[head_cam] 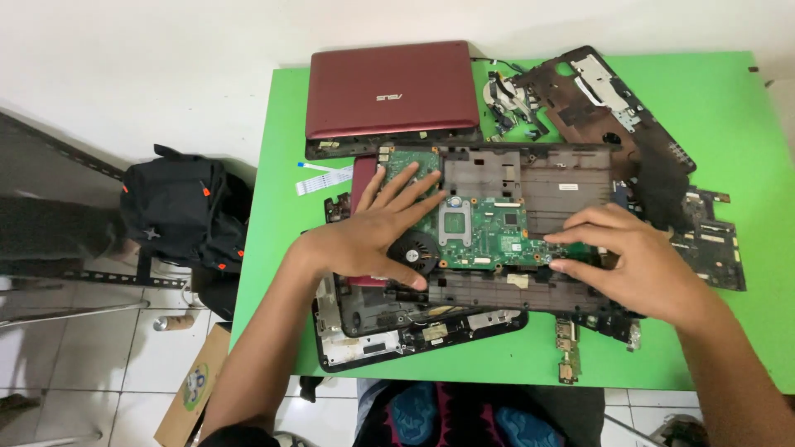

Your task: Repairing a laptop by connecting internal ribbon cables to the motherboard and using a screwdriver to secure parts.

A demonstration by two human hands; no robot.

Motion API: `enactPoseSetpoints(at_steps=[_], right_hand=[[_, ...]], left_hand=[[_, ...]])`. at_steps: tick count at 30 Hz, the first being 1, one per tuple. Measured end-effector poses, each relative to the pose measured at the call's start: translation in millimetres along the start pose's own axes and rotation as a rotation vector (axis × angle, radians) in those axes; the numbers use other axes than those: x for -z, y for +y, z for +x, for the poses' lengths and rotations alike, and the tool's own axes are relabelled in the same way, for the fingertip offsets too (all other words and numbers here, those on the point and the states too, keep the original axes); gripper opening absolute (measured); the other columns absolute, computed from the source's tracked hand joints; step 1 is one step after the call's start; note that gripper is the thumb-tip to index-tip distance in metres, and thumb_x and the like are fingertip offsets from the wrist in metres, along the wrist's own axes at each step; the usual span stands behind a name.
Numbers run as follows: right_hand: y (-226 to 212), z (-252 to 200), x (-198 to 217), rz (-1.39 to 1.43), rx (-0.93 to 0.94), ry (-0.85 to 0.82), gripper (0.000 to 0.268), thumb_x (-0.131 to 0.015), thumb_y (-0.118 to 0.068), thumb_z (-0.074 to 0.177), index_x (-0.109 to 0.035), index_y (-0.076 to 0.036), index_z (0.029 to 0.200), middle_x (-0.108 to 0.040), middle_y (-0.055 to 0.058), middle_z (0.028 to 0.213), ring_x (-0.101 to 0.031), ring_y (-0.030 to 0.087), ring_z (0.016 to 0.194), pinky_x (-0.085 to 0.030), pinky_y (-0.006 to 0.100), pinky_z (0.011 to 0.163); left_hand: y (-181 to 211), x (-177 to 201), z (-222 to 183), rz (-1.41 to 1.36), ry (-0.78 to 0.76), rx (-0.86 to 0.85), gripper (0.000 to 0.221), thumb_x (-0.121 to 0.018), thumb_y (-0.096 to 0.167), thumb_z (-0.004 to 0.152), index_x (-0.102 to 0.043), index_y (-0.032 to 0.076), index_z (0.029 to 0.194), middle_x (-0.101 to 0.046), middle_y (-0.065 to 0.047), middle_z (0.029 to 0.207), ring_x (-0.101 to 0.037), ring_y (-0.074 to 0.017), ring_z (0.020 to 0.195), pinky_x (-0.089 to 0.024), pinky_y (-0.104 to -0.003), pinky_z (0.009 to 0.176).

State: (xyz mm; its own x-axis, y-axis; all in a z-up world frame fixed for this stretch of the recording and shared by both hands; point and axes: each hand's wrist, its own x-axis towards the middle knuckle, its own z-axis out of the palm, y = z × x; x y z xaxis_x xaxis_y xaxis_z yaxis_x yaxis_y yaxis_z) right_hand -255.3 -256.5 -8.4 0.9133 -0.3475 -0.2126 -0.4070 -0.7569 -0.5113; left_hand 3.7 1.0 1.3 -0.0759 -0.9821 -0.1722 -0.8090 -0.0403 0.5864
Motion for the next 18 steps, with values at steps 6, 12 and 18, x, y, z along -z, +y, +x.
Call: enactPoseSetpoints(at_steps=[6,12,18], right_hand=[[-22.0,9.6,9.4,-0.189,0.096,0.062,0.058,-0.069,-0.048,0.083,-0.065,-0.028,0.138,-0.058,0.0,0.141,-0.053,0.021,0.132,-0.048,0.049,0.107],[-83.8,36.9,-31.5,-0.226,0.771,0.095,0.053,-0.065,-0.046,0.093,-0.063,-0.018,0.138,-0.059,0.01,0.134,-0.054,0.028,0.125,-0.049,0.048,0.105],[-109.1,65.8,-64.2,-0.569,0.901,0.184,0.056,-0.064,-0.053,0.093,-0.062,-0.014,0.133,-0.061,0.014,0.132,-0.053,0.034,0.127,-0.047,0.049,0.101]], left_hand=[[-4.6,1.2,4.8,-0.088,0.154,-0.047,0.093,-0.056,0.067,0.086,-0.036,0.011,0.158,-0.013,-0.012,0.172,0.0,-0.0314,0.16,0.01,-0.063,0.122],[-10.4,19.2,-11.5,-0.09,0.529,-0.136,0.037,-0.048,0.033,0.109,-0.056,0.009,0.136,-0.057,-0.012,0.141,-0.051,-0.0328,0.134,-0.042,-0.051,0.11],[-48.9,4.2,2.8,0.179,0.631,-0.18,0.031,-0.045,-0.01,0.096,-0.064,-0.003,0.119,-0.063,-0.016,0.126,-0.054,-0.0367,0.113,-0.048,-0.047,0.094]])
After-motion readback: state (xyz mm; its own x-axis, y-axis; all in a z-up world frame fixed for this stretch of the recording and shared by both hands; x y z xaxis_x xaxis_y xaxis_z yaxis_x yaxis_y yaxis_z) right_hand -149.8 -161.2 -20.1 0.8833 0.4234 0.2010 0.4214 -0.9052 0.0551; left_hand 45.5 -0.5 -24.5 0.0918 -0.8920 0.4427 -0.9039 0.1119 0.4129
